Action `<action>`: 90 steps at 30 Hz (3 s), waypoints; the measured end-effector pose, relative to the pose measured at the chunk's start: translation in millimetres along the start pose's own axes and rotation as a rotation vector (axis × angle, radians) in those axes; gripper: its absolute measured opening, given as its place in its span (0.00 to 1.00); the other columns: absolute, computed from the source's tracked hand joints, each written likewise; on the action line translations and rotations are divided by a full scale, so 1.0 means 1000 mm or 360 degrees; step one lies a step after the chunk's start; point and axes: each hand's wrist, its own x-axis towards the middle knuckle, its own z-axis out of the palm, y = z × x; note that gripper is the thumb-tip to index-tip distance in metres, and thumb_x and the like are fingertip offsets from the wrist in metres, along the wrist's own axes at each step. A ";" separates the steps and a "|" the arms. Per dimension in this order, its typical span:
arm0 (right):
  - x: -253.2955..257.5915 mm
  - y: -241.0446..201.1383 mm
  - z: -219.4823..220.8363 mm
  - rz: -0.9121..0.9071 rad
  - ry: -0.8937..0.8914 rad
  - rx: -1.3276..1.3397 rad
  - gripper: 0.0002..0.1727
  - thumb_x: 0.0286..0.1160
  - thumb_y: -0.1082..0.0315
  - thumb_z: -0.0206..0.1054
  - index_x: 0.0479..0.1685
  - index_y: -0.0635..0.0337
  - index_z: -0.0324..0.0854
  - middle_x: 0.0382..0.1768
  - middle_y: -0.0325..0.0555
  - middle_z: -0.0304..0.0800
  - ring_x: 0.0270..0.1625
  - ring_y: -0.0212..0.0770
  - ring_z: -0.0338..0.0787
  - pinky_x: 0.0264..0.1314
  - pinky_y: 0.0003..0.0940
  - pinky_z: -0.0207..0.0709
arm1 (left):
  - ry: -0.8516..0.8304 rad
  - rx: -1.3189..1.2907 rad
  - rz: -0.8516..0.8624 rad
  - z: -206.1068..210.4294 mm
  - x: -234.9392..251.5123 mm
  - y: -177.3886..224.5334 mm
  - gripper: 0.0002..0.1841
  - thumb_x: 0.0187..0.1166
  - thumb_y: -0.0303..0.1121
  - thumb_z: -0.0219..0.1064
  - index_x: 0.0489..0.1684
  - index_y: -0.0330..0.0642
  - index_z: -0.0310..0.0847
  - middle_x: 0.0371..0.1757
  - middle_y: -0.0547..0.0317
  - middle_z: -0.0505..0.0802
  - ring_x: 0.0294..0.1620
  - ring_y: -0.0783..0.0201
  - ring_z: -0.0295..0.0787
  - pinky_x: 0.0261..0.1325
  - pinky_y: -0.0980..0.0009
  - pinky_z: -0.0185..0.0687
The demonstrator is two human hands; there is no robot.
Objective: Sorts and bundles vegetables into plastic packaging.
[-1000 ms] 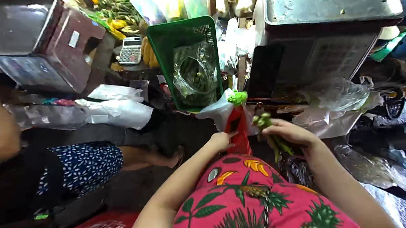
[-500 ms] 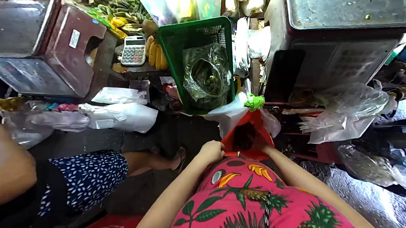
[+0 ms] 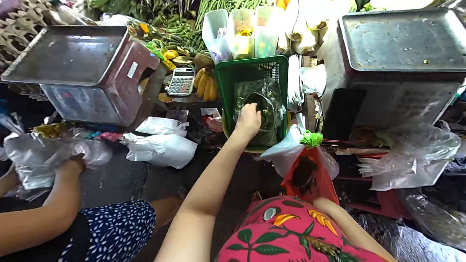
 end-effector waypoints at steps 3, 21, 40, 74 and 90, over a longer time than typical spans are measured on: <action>-0.003 0.004 -0.006 0.0051 0.0015 0.0045 0.27 0.90 0.55 0.57 0.63 0.78 0.82 0.70 0.73 0.82 0.78 0.67 0.79 0.79 0.67 0.67 | -0.0119 0.0018 -0.0171 0.007 0.037 0.003 0.29 0.90 0.43 0.58 0.82 0.30 0.67 0.78 0.30 0.77 0.82 0.37 0.72 0.84 0.43 0.66; -0.080 -0.160 -0.208 -0.0706 0.1601 0.0156 0.27 0.83 0.67 0.60 0.82 0.62 0.71 0.80 0.58 0.75 0.74 0.58 0.83 0.74 0.56 0.78 | -0.0541 -0.0178 -0.0435 -0.045 0.044 0.003 0.28 0.79 0.44 0.70 0.65 0.25 0.77 0.58 0.31 0.88 0.59 0.40 0.87 0.63 0.40 0.80; -0.109 -0.184 -0.187 -0.2274 0.1596 0.0611 0.18 0.91 0.63 0.54 0.58 0.62 0.88 0.52 0.41 0.94 0.56 0.27 0.91 0.64 0.27 0.85 | -0.0259 -0.2236 0.0288 -0.001 -0.137 -0.029 0.21 0.87 0.45 0.55 0.69 0.42 0.75 0.40 0.63 0.93 0.35 0.71 0.89 0.40 0.71 0.88; -0.062 -0.176 -0.250 -0.0774 0.1387 -0.1073 0.17 0.69 0.78 0.69 0.58 0.63 0.88 0.68 0.61 0.85 0.74 0.68 0.79 0.69 0.66 0.75 | 0.0342 -0.2349 -0.0295 0.051 -0.247 -0.015 0.14 0.79 0.28 0.68 0.60 0.43 0.80 0.27 0.68 0.87 0.24 0.72 0.84 0.33 0.72 0.86; -0.110 -0.160 -0.270 -0.1887 0.1966 -0.0012 0.14 0.85 0.65 0.67 0.60 0.64 0.85 0.55 0.59 0.88 0.53 0.51 0.91 0.60 0.48 0.85 | 0.0486 -0.2334 -0.0261 0.034 -0.205 -0.035 0.19 0.81 0.26 0.64 0.70 0.35 0.74 0.34 0.63 0.87 0.30 0.69 0.86 0.40 0.71 0.88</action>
